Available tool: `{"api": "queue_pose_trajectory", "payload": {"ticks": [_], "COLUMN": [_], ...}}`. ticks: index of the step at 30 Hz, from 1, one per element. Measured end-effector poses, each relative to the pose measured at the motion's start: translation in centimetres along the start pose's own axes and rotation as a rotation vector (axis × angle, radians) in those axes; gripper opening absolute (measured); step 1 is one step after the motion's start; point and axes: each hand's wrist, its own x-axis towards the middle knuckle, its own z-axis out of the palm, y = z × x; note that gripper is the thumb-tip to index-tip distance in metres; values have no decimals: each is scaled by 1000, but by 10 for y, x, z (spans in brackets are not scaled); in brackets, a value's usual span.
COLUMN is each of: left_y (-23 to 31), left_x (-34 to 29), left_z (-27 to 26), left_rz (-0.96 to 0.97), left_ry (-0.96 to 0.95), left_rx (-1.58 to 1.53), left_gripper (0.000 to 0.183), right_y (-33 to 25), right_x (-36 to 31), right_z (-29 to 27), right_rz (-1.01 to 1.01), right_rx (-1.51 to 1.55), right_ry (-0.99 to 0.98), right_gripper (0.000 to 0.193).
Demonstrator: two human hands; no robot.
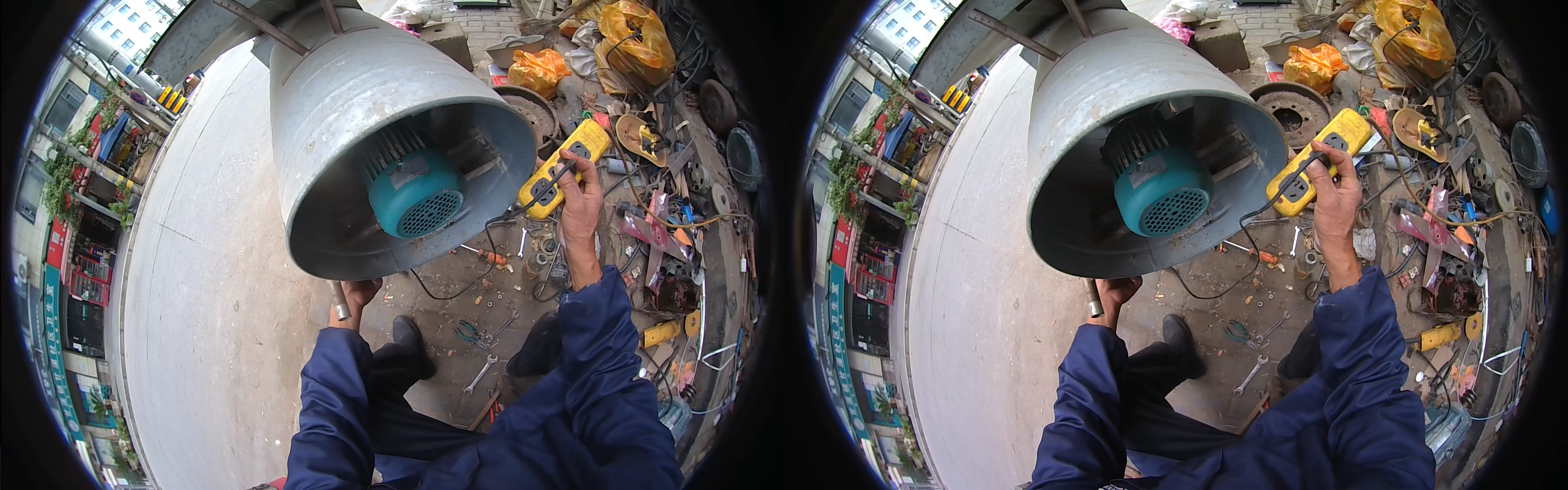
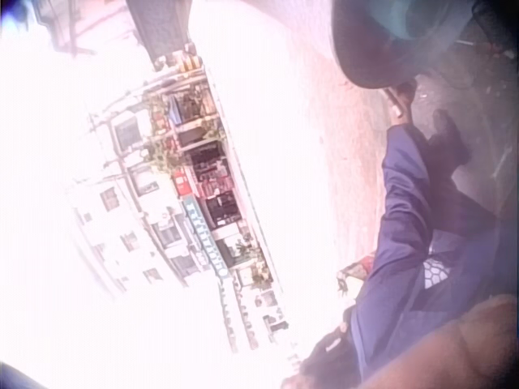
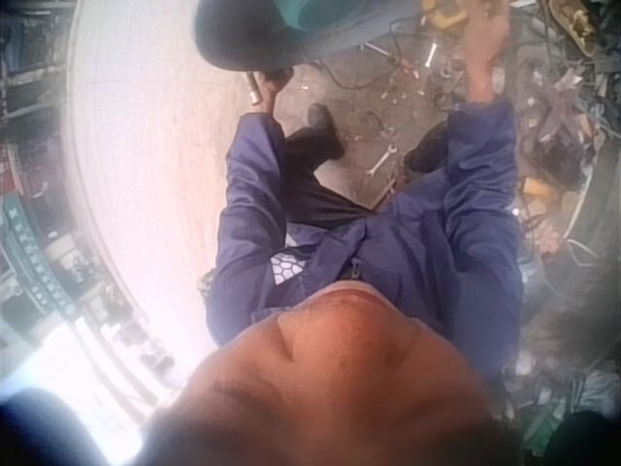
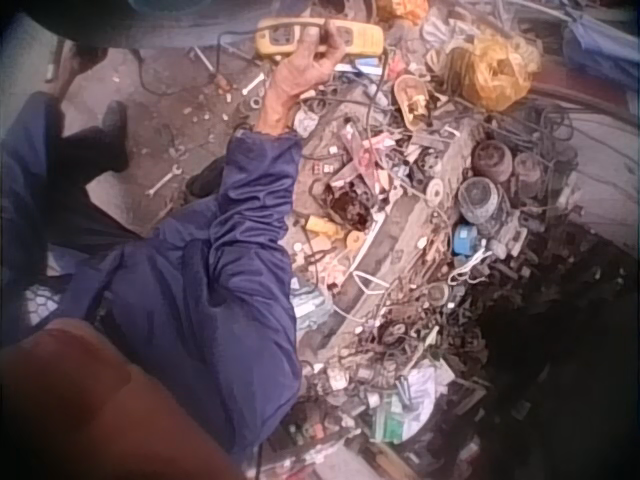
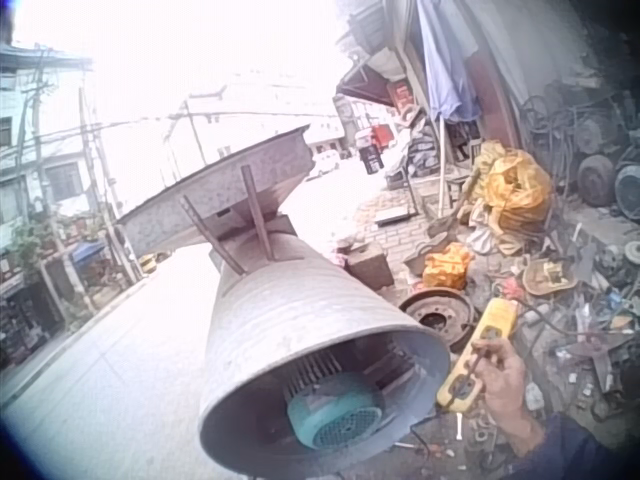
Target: The person installs a teal electric motor into a large metal cone-shaped housing, then uses a yellow power strip to test the motor. After testing, they remove the motor, inspect its wiring, and reinstall it into the housing.
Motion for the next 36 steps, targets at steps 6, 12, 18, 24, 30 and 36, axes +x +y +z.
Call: {"api": "queue_pose_trajectory", "payload": {"ticks": [6, 12, 18, 24, 30, 36], "left_y": [6, 7, 3, -2, 1, 0], "left_x": [10, 15, 8, 1, 3, 0], "left_z": [-12, -18, -8, 0, -3, 0], "left_rz": [-36, -30, 18, 61, 11, 10], "left_ry": [-10, -22, -75, -73, -64, -60], "left_rx": [-59, -92, -75, -56, -78, -65], "left_gripper": [23, 24, 30, 32, 28, 25], "right_y": [0, 0, -2, -3, 1, 3], "right_x": [-1, 0, -1, -1, -1, 0], "right_z": [1, 1, 3, 2, 0, -2], "right_rz": [4, 5, 9, 12, 10, 17], "right_rx": [43, 40, 57, 19, 38, 43], "right_ry": [-3, -15, -18, -3, -1, -6], "right_gripper": [27, 27, 27, 27, 27, 28]}}
